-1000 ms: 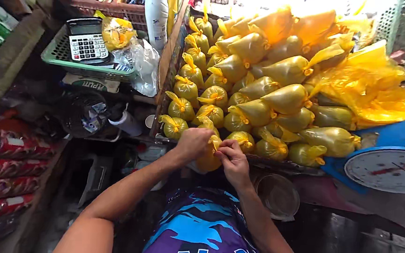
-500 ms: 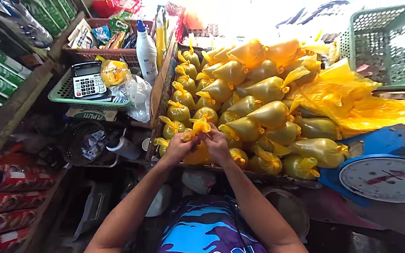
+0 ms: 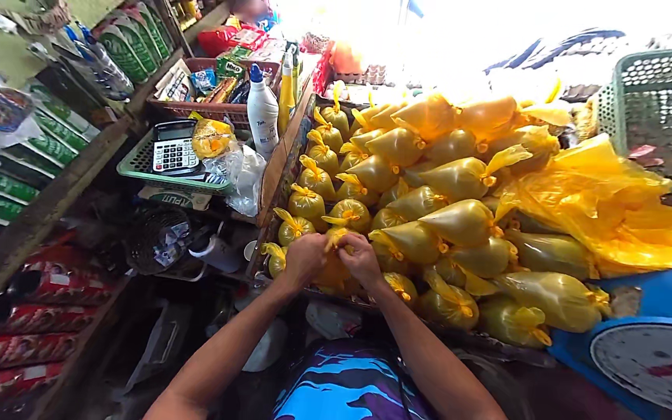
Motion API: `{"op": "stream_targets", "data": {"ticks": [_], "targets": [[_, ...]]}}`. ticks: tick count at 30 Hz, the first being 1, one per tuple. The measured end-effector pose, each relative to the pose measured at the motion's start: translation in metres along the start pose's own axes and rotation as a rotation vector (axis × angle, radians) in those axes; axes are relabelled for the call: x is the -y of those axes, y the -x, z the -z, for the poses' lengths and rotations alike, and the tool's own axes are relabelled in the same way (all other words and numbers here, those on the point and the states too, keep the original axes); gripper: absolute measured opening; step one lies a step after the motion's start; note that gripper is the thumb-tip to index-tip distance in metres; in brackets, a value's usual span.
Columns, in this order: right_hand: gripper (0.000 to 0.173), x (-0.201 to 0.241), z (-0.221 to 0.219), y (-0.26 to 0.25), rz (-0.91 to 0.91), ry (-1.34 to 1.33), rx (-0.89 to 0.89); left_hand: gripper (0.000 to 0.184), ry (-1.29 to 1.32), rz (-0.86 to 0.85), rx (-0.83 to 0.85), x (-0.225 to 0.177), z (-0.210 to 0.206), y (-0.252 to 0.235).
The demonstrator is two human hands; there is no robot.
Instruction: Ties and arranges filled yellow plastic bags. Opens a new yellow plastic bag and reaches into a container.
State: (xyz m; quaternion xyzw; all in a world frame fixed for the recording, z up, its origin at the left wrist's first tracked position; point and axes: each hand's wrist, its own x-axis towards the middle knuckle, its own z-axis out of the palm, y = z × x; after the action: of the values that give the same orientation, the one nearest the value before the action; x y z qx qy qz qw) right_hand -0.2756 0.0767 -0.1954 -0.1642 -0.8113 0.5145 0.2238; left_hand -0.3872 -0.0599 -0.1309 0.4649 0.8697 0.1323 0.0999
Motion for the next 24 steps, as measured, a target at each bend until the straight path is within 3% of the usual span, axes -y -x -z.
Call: {"op": "stream_targets", "data": {"ticks": [2, 5, 7, 11, 13, 18, 21, 24], "targets": [[0.014, 0.003, 0.013, -0.01, -0.084, -0.046, 0.092, 0.027, -0.097, -0.198, -0.169, 0.005, -0.01, 0.004], [0.015, 0.002, 0.024, -0.017, -0.073, -0.088, 0.186, 0.024, 0.03, -0.229, -0.197, 0.006, -0.019, 0.003], [0.011, 0.0, 0.028, -0.019, -0.039, -0.095, 0.2, 0.023, 0.308, -0.139, -0.109, 0.004, -0.022, -0.002], [0.011, 0.008, 0.023, -0.008, 0.042, -0.001, 0.093, 0.03, 1.175, 0.179, 0.057, 0.004, -0.024, -0.008], [0.017, 0.017, 0.014, 0.006, 0.073, 0.133, 0.014, 0.028, 1.333, 0.321, 0.041, -0.001, -0.019, -0.009], [0.024, 0.013, -0.007, 0.022, 0.124, 0.28, -0.182, 0.025, 0.933, 0.26, -0.182, -0.009, -0.022, -0.014], [0.028, 0.01, -0.014, 0.019, 0.076, 0.211, -0.28, 0.035, 1.131, 0.221, -0.217, -0.011, -0.032, -0.011], [0.03, -0.007, -0.006, 0.017, 0.051, 0.232, -0.366, 0.042, 0.983, 0.074, -0.172, 0.009, -0.051, 0.01]]}}
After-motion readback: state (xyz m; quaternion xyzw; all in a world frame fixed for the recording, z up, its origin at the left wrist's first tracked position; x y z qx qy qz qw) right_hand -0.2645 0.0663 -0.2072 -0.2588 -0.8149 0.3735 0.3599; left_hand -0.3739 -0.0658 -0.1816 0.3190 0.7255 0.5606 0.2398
